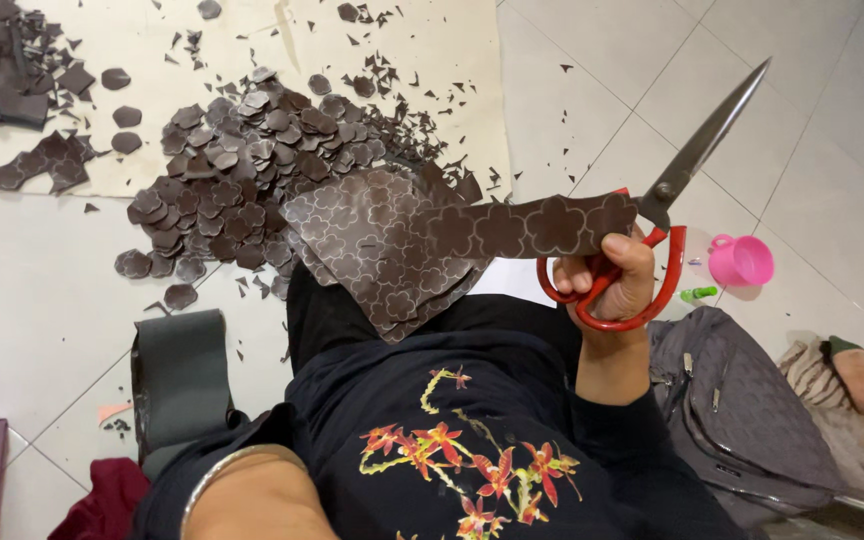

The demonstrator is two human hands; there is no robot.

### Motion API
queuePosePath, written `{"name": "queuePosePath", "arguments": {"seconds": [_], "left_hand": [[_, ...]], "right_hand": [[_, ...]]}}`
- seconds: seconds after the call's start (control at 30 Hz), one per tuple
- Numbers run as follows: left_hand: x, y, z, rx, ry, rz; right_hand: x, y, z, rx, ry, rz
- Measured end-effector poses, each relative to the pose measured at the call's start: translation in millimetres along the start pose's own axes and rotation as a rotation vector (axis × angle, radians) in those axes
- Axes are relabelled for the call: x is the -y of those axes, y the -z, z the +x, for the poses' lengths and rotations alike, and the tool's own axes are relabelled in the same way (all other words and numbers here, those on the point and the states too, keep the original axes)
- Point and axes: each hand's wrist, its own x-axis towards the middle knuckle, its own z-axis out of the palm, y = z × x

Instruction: The person sits on the floor and uses red-handled scissors to cut a brown patterned sheet into small flower-shaped pieces. The cut pieces accumulate on the floor as the person continues cutting along the pattern lines.

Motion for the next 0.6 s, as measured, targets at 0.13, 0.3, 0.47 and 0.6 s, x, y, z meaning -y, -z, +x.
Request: {"name": "queuePosePath", "arguments": {"seconds": [0.13, 0.3, 0.47, 0.6], "left_hand": [[16.6, -2.1, -3.6, 0.012, -0.009, -0.028], [10.1, 12.3, -7.9, 0.007, 0.017, -0.056], [37.2, 15.9, -11.7, -0.213, 0.368, -0.101], [80.7, 0.0, -29.8, -0.32, 0.914, -0.314]], "right_hand": [[-11.4, 5.2, -3.0, 0.0, 0.008, 0.128], [-15.0, 11.3, -4.5, 0.143, 0.021, 0.183], [-3.9, 5.2, -3.8, 0.23, -0.02, 0.218], [0.6, -7.6, -3.9, 0.278, -0.047, 0.201]]}}
